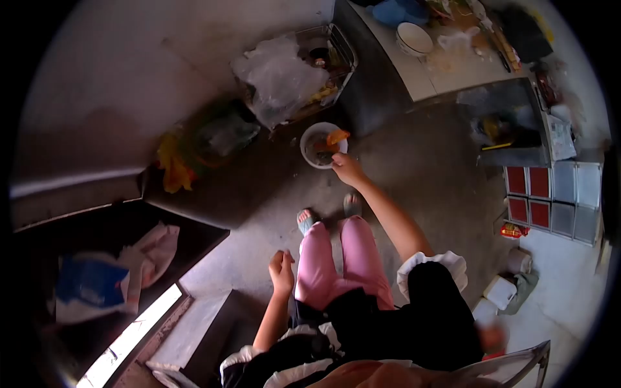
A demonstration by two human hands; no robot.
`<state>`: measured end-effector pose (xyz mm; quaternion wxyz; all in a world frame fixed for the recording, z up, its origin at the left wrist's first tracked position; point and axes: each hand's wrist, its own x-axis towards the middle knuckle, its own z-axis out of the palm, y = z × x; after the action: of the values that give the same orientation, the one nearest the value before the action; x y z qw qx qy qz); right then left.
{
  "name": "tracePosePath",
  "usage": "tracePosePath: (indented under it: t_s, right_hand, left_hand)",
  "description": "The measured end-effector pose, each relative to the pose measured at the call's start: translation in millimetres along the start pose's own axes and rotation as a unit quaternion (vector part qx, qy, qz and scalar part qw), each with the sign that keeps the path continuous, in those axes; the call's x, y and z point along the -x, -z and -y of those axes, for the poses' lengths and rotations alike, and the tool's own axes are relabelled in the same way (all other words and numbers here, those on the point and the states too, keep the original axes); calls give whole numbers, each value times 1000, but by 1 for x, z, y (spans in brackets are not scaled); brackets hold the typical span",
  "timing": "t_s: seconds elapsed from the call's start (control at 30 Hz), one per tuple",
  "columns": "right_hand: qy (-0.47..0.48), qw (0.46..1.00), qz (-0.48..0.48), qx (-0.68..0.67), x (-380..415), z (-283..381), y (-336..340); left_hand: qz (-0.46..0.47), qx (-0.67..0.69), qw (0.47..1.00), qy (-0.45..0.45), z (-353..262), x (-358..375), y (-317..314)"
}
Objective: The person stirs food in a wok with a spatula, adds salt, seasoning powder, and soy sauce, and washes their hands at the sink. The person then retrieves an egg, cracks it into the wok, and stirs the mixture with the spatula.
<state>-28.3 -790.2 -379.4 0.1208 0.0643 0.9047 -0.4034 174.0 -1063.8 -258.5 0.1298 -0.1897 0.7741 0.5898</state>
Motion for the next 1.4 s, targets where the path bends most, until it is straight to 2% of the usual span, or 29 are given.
tracePosePath:
  t_s: [0.07, 0.13, 0.2, 0.27, 0.33, 0.37, 0.47, 0.6, 0.8, 1.17, 1.3, 1.4]
  right_hand:
    - [16, 998, 23, 61, -99, -34, -8]
    - [56, 988, -43, 136, -173, -65, -23]
    - [64, 982, -21, 174, -251, -94, -34]
    - [41, 977, 16, 210, -317, -111, -43]
    - [193, 956, -146, 164, -364, -129, -60]
    - [247, 938, -191, 153, -387, -135, -68]
    - [272, 927, -198, 169, -421, -143, -78]
    - [297, 913, -203, 191, -433, -142, -66]
    - [313, 904, -197, 215, -430, -130, -46]
    - [340, 900, -178, 206, -435, -122, -30]
    - [339, 930, -107, 94, -397, -122, -30]
    - [208, 968, 65, -128, -303, -122, -37]
  left_hand:
    - [8, -14, 1000, 7, 20, -33, -21]
    - [-28, 6, 998, 64, 36, -56, -40]
    - [-73, 54, 990, 104, 54, -76, -61]
    - [-110, 44, 984, 134, 79, -92, -81]
    - [-124, 48, 979, 152, 104, -99, -104]
    - [-118, 58, 980, 152, 112, -103, -115]
    - [-102, 69, 976, 179, 126, -114, -140]
    - [-127, 96, 972, 173, 143, -130, -155]
    - [-139, 78, 971, 176, 129, -152, -158]
    - [-154, 111, 963, 191, 125, -137, -153]
    - [-165, 123, 957, 204, 89, -123, -145]
    - [-183, 129, 950, 217, 55, -92, -133]
